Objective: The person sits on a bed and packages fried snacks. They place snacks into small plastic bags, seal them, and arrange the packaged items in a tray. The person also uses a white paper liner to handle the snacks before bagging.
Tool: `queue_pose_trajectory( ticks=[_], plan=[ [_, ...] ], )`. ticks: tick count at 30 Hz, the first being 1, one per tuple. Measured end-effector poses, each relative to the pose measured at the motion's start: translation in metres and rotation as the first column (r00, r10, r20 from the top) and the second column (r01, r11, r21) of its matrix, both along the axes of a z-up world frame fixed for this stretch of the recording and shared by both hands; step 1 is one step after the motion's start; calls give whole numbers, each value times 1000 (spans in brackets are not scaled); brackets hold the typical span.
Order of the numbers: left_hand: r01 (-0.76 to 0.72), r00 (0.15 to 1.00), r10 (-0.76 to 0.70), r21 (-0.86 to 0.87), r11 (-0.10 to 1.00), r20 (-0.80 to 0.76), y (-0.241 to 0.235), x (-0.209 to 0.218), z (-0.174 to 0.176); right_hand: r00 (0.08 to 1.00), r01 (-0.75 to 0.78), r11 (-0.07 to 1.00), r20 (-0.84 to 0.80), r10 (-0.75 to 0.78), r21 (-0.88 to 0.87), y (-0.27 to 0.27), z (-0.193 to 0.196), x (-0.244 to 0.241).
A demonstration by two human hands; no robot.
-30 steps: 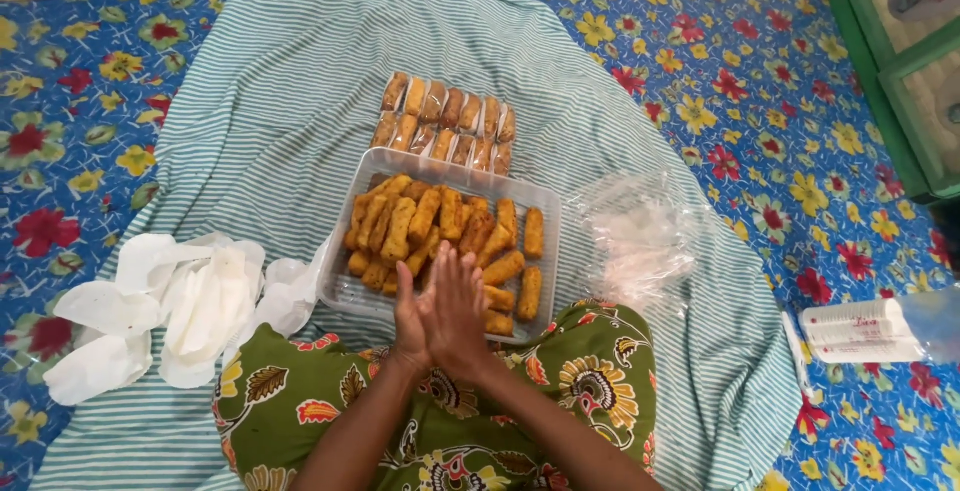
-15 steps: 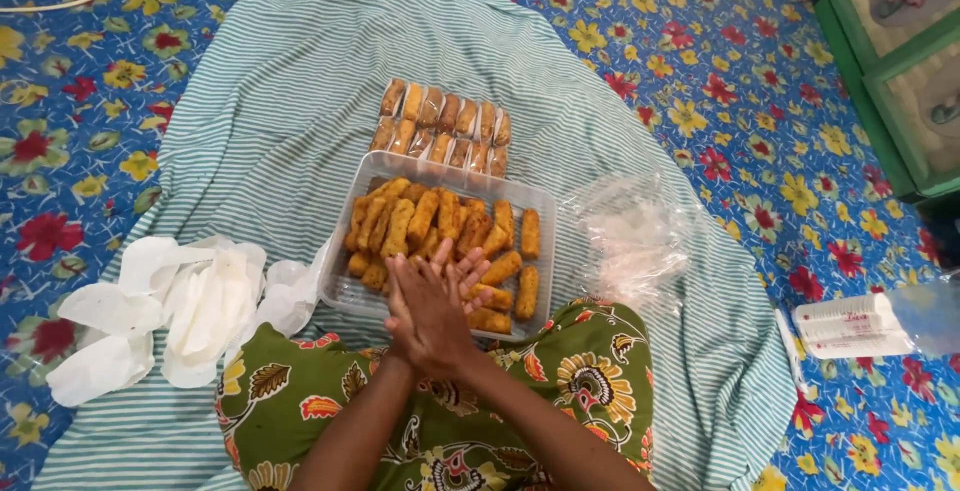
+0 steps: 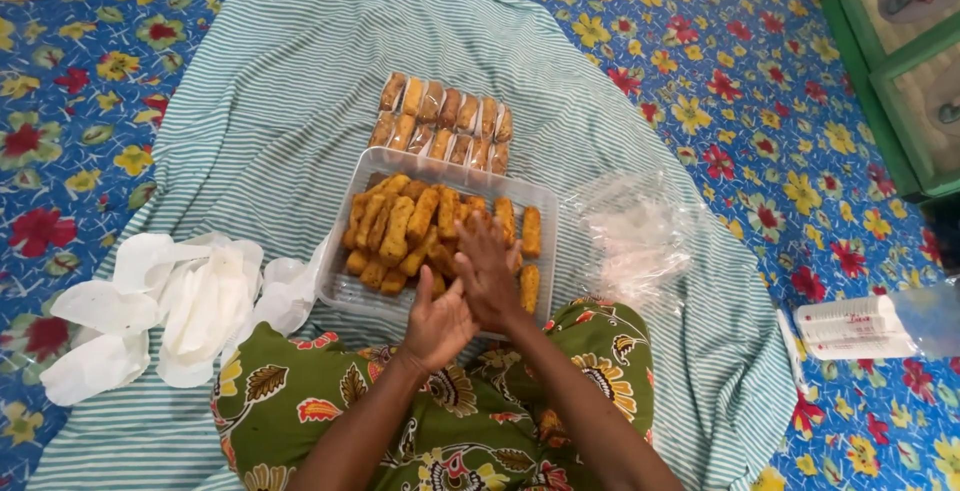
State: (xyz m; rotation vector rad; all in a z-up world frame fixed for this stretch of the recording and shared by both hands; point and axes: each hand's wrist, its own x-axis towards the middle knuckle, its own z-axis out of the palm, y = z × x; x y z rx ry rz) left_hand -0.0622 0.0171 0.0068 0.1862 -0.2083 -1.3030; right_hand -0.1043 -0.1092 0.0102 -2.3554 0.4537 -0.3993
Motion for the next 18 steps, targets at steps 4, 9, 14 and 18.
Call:
queue_pose_trajectory(
  ticks=[4, 9, 14, 18],
  plan=[
    [33, 998, -30, -49, 998, 50, -4, -3, -25, 993, 101, 994, -64, -104, -43, -18, -13, -7],
    [41, 999, -41, 22, 999, -8, 1, 1, 28, 989, 129, 977, -53, -140, -173, 11, -19, -8],
    [-6, 997, -3, -122, 992, -71, -11, 13, -21, 1000, 9, 998, -11, -10, -69, 63, -24, -13],
    [-82, 987, 34, -310, 947, -155, -17, 21, -58, 996, -51, 998, -70, 53, 41, 110, 34, -24]
  ],
)
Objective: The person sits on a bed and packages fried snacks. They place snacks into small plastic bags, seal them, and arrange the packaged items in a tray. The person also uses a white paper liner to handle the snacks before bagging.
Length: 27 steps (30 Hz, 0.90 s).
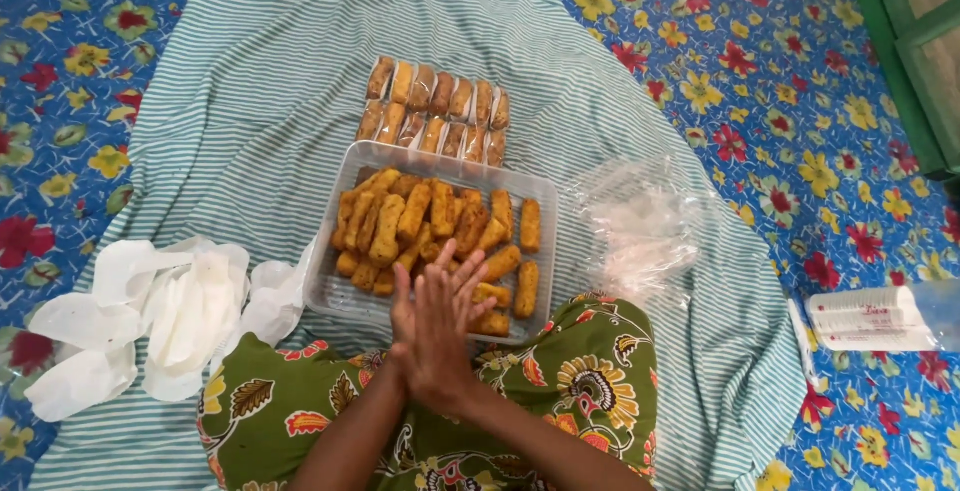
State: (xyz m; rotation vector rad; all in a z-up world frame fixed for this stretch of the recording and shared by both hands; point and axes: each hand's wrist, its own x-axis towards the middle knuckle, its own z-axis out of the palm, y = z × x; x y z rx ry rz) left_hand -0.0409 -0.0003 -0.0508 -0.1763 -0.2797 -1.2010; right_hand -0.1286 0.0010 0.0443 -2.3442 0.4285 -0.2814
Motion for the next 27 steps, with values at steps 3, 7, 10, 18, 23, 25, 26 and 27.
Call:
queue_pose_trajectory(
  ticks=[3, 7, 10, 18, 23, 25, 26, 27],
  plan=[
    [56, 979, -84, -150, 987, -185, 1, 2, 15, 992, -54, 996, 111, 62, -72, 13, -8, -2],
    [-17, 999, 15, -56, 998, -45, 2, 12, 20, 985, -100, 991, 134, 111, -87, -3, -27, 13],
    [-41, 999, 41, -77, 996, -5, 1, 16, 19, 932, -91, 978, 329, 150, -189, -20, -45, 31],
    [-135, 980, 128, -41, 990, -154, 5, -3, 21, 972, -59, 981, 215, 98, -183, -57, -47, 38],
    [-98, 981, 160, 435, 895, -109, 7, -15, 69, 990, -37, 987, 127, 57, -156, -82, -53, 30],
    [-54, 994, 91, 436, 898, -64, 8, -16, 54, 994, -33, 988, 95, 48, -149, -89, -60, 26],
    [-24, 998, 49, 417, 909, -50, 7, -17, 45, 993, -19, 994, 113, 31, -104, -92, -66, 23],
    [8, 999, 7, 398, 917, -35, 6, -18, 36, 991, -6, 998, 130, 13, -58, -95, -72, 21]
  ],
)
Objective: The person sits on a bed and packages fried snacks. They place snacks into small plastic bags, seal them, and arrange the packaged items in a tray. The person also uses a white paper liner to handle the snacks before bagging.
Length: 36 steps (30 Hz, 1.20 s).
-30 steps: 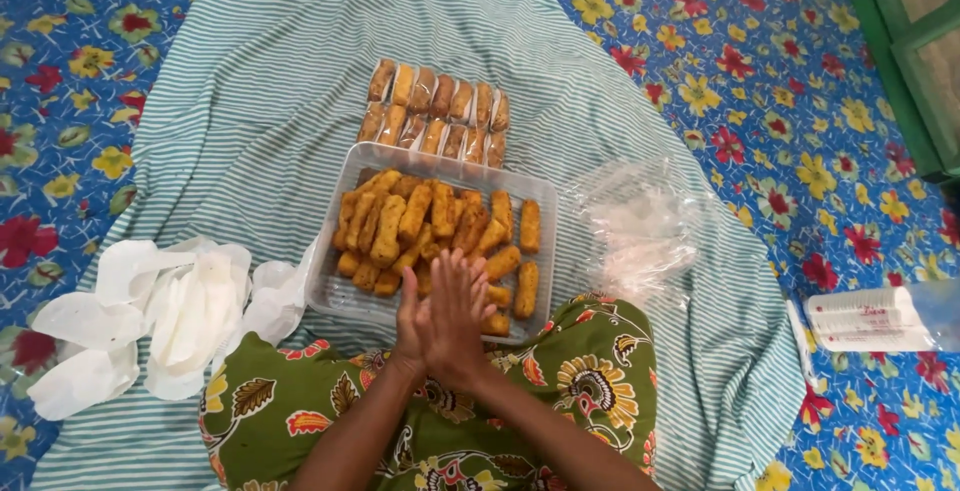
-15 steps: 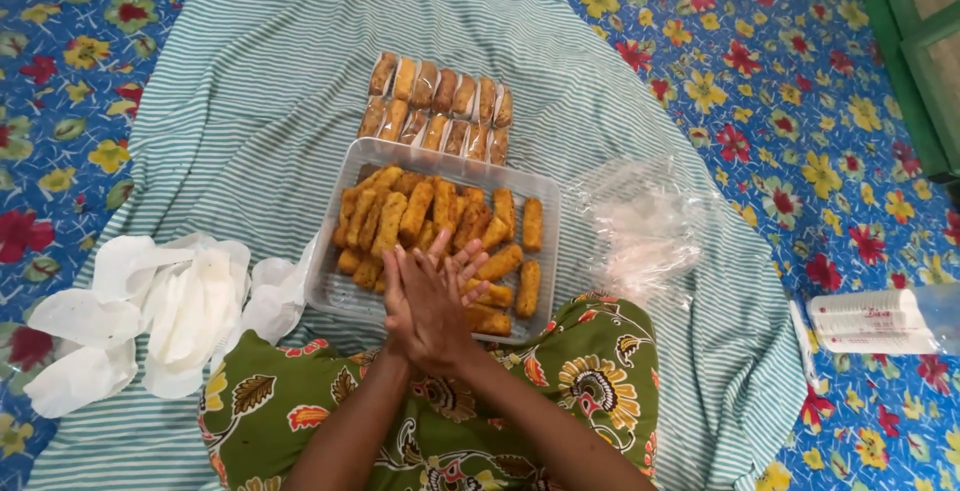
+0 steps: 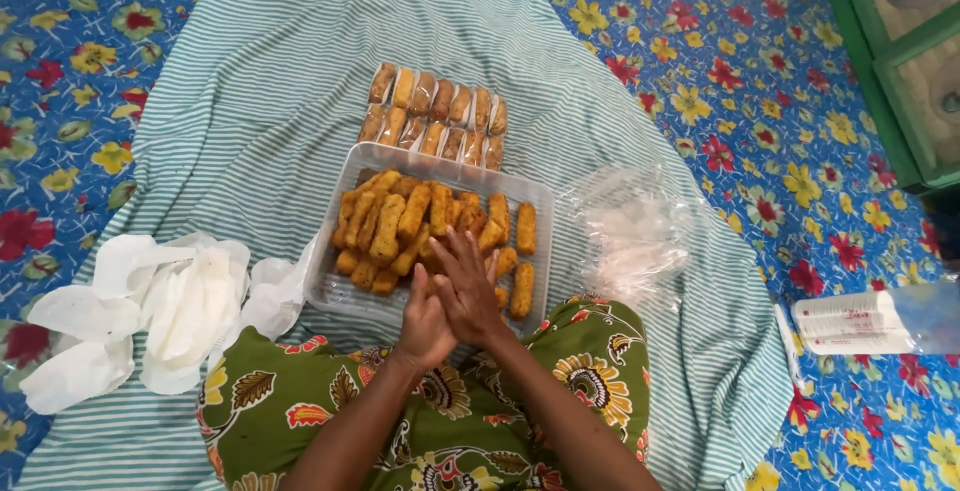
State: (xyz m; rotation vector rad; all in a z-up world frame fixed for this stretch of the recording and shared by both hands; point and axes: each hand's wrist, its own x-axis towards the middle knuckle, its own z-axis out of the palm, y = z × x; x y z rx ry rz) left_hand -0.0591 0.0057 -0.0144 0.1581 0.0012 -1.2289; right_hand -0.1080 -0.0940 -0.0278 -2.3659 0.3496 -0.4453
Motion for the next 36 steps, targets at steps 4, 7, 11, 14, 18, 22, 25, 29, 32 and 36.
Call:
queue_pose_trajectory(
  ticks=[4, 7, 11, 14, 18, 22, 25, 29, 32, 36],
  plan=[
    [95, 990, -95, 4, 995, 102, 5, -2, 12, 998, 40, 999, -46, -39, 18, -7, 7, -8],
    [117, 976, -114, -2, 993, 186, 7, -7, 1, 995, 91, 994, -43, -89, 56, -9, 10, -17],
    [89, 961, -63, -85, 992, 271, 8, -9, -15, 983, 164, 983, -96, -156, 81, -7, 19, -25],
    [83, 949, -42, -120, 989, 311, 12, -10, -9, 973, 217, 973, -98, -209, 83, -3, 10, -31],
    [47, 954, 7, -173, 984, 299, 15, -11, 15, 957, 260, 965, -122, -263, -39, -1, 11, -33],
    [-31, 967, 78, -195, 980, 241, 20, -4, 50, 963, 233, 972, -138, -233, -19, 17, 29, -30],
    [-143, 945, 187, -175, 974, 270, 19, 11, 44, 966, 153, 985, -199, -167, -83, 31, 31, -32],
    [-294, 913, 290, -29, 955, 288, 16, 21, 28, 974, 162, 986, -158, -165, -28, 38, 37, -32],
    [-290, 940, 260, 112, 951, 222, 12, 10, 50, 985, 160, 987, -71, -159, 2, 36, 45, -30],
    [-530, 837, 545, -176, 830, 54, -21, -39, -11, 992, 120, 992, -39, -121, -26, 28, 45, -24]
  ],
)
